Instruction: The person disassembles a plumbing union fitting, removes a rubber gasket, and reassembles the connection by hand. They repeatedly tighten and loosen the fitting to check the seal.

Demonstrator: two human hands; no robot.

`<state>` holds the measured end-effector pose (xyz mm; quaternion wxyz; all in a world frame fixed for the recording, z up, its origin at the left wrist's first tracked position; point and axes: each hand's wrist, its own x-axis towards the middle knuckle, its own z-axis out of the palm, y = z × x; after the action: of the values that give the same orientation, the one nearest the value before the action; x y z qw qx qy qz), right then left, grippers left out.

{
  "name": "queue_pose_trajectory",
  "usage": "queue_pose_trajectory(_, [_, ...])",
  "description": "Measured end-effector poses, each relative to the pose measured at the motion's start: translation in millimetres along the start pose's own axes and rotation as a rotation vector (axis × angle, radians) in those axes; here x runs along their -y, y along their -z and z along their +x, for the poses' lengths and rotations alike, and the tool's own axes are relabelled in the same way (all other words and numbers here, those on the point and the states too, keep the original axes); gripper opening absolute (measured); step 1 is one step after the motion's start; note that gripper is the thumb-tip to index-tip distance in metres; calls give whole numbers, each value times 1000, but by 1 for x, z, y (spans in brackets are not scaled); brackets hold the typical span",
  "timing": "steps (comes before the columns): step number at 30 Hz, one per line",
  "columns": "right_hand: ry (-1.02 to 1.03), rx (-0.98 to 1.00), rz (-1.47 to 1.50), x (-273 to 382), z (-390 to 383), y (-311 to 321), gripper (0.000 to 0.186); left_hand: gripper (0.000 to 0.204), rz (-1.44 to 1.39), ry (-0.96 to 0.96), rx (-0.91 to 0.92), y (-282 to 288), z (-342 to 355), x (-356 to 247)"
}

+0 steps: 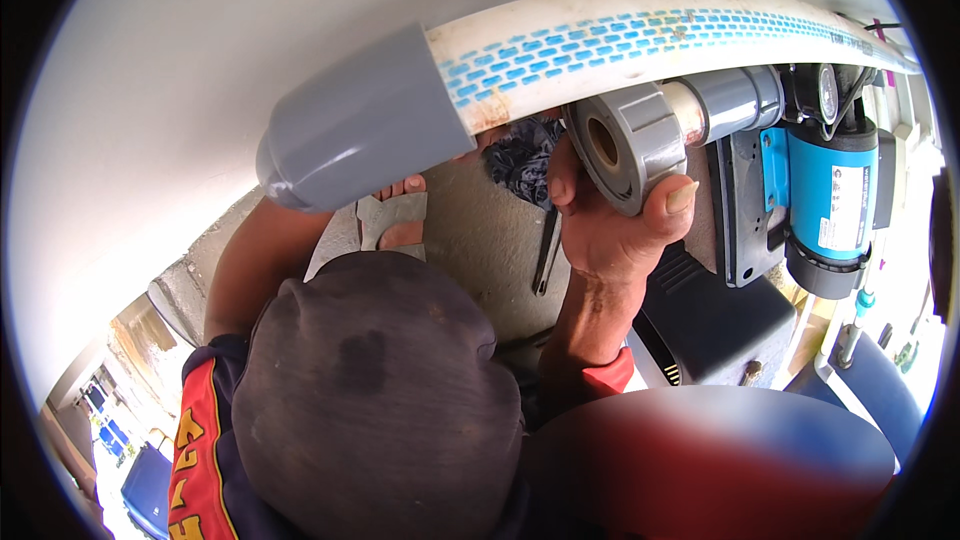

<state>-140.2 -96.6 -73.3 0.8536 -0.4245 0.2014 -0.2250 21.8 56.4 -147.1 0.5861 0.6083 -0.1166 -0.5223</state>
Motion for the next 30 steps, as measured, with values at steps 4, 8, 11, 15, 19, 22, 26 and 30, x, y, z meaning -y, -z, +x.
queue_pose_trajectory(4, [4, -69, 27, -4, -6, -7, 93, 70, 37, 27, -2, 5, 1, 1])
queue_pose_trajectory(8, [57, -73, 7, -8, -6, -9, 91, 72, 110, 107, -20, 11, -8, 1])
queue_pose_trajectory(11, [10, -113, 217, -9, -9, -11, 106, 73, 182, 204, -46, 16, -16, 2])
queue_pose_trajectory(15, [-71, -114, 383, -10, -19, -16, 110, 74, 288, 347, -63, 27, -30, 7])
queue_pose_trajectory(19, [-87, -32, 376, -7, -16, -8, 107, 75, 416, 515, -70, 35, -59, 2])
queue_pose_trajectory(22, [-51, 228, 474, -7, 0, 11, 91, 76, 549, 724, -28, 29, -98, -26])
queue_pose_trajectory(26, [-161, 452, 725, -17, 14, 19, 98, 88, 370, 590, 158, -8, -128, -76])
queue_pose_trajectory(30, [-54, 482, 819, -25, 22, 10, 93, 105, 327, 109, 44, -83, -116, -84])
